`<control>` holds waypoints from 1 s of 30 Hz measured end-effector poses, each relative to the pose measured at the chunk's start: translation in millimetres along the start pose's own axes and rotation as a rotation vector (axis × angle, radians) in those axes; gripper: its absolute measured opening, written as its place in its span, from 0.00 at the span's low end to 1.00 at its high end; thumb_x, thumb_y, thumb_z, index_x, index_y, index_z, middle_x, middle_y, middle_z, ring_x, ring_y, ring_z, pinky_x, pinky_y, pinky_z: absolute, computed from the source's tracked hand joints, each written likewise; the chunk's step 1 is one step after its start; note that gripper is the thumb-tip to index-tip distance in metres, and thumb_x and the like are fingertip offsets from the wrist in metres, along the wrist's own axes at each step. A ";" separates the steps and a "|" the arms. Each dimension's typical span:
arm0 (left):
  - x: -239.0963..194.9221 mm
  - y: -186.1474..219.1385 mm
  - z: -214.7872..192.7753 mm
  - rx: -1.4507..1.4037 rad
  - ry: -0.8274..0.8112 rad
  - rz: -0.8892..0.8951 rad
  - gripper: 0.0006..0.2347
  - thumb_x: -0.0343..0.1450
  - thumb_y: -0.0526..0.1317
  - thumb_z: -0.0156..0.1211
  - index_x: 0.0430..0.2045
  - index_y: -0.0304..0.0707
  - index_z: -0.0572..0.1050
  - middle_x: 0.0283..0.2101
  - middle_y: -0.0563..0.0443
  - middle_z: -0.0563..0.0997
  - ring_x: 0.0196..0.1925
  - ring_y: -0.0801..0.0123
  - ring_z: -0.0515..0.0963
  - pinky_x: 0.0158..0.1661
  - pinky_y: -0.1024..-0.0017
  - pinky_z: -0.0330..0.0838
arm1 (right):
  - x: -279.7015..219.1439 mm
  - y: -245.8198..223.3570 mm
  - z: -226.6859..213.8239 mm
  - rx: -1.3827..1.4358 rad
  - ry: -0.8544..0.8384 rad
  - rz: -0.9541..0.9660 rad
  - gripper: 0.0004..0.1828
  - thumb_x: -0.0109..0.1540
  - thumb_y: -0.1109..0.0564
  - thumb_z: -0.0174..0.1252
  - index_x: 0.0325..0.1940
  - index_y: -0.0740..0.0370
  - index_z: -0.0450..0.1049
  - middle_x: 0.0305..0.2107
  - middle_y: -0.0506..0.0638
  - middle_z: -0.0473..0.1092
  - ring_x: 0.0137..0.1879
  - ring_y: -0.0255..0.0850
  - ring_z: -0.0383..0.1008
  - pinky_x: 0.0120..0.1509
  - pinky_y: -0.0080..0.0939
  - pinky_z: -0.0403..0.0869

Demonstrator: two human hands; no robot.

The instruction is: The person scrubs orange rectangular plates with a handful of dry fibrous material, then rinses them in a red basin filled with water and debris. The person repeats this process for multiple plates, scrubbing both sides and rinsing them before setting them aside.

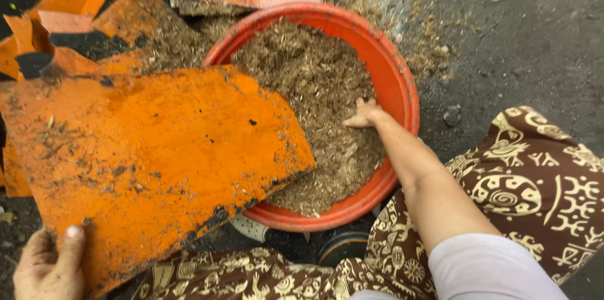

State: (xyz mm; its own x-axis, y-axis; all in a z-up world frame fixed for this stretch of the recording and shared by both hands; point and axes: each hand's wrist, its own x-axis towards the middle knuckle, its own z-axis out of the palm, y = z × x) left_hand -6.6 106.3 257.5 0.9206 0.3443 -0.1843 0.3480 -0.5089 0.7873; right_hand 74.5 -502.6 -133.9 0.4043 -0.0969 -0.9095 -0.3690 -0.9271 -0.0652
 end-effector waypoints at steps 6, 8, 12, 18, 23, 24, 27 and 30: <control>1.3 -35.3 -12.6 -0.112 -0.099 -0.060 0.21 0.74 0.29 0.55 0.64 0.22 0.65 0.59 0.34 0.77 0.58 0.58 0.78 0.59 0.60 0.70 | -35.5 2.6 -10.9 0.978 0.040 -0.020 0.73 0.46 0.26 0.69 0.82 0.53 0.35 0.78 0.60 0.36 0.82 0.57 0.40 0.80 0.68 0.51; 5.6 -47.1 -27.8 -0.094 -0.131 0.040 0.21 0.74 0.30 0.55 0.63 0.21 0.65 0.58 0.35 0.77 0.59 0.59 0.77 0.62 0.60 0.69 | -44.4 3.6 -18.6 1.025 0.009 0.006 0.70 0.46 0.27 0.66 0.82 0.49 0.36 0.78 0.59 0.37 0.83 0.56 0.38 0.79 0.71 0.48; -3.6 -43.3 -54.3 -0.116 -0.116 0.275 0.20 0.75 0.31 0.54 0.62 0.18 0.66 0.58 0.35 0.76 0.61 0.60 0.77 0.68 0.61 0.67 | -61.4 4.4 -19.1 1.241 0.005 -0.068 0.69 0.48 0.26 0.65 0.83 0.51 0.37 0.78 0.61 0.37 0.84 0.55 0.31 0.81 0.68 0.38; -52.6 35.4 17.8 -0.300 0.061 -0.090 0.22 0.75 0.31 0.56 0.65 0.20 0.64 0.61 0.34 0.76 0.64 0.54 0.76 0.64 0.57 0.69 | -68.8 -21.4 -16.5 1.700 0.044 0.067 0.60 0.56 0.26 0.61 0.81 0.51 0.41 0.76 0.61 0.42 0.81 0.54 0.41 0.81 0.68 0.44; -53.8 86.8 95.3 -0.344 0.029 -0.269 0.21 0.75 0.35 0.57 0.64 0.31 0.66 0.59 0.40 0.78 0.58 0.64 0.79 0.59 0.65 0.71 | -69.8 -38.5 -22.7 2.060 -0.441 -0.721 0.37 0.66 0.31 0.46 0.68 0.58 0.72 0.57 0.56 0.74 0.57 0.52 0.77 0.63 0.61 0.73; -55.3 91.4 100.4 -0.238 0.056 -0.358 0.21 0.75 0.36 0.56 0.65 0.36 0.64 0.58 0.44 0.78 0.57 0.67 0.79 0.56 0.67 0.72 | -75.6 -47.7 -24.6 2.083 -0.492 -0.739 0.36 0.68 0.32 0.45 0.67 0.59 0.72 0.56 0.58 0.73 0.56 0.52 0.77 0.61 0.59 0.75; -45.5 98.5 122.9 -0.524 -0.067 -0.122 0.21 0.77 0.36 0.55 0.65 0.29 0.62 0.57 0.40 0.77 0.55 0.65 0.78 0.56 0.67 0.74 | -109.3 -92.2 -59.8 2.051 -0.486 -0.830 0.33 0.69 0.34 0.39 0.63 0.59 0.73 0.52 0.62 0.73 0.54 0.52 0.78 0.56 0.56 0.78; -38.7 103.4 129.2 -0.477 -0.076 -0.150 0.22 0.77 0.38 0.52 0.66 0.31 0.60 0.57 0.41 0.77 0.54 0.66 0.78 0.52 0.67 0.75 | -176.1 -159.4 -67.9 1.979 -0.390 -0.947 0.30 0.71 0.36 0.36 0.66 0.54 0.69 0.56 0.60 0.71 0.59 0.49 0.76 0.60 0.56 0.81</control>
State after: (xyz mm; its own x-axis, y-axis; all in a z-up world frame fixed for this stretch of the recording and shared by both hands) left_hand 16.7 -61.5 270.0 0.8830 0.3190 -0.3442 0.3740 -0.0353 0.9268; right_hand 119.0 -362.3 64.6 0.8762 0.3103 -0.3689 -0.4466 0.8104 -0.3792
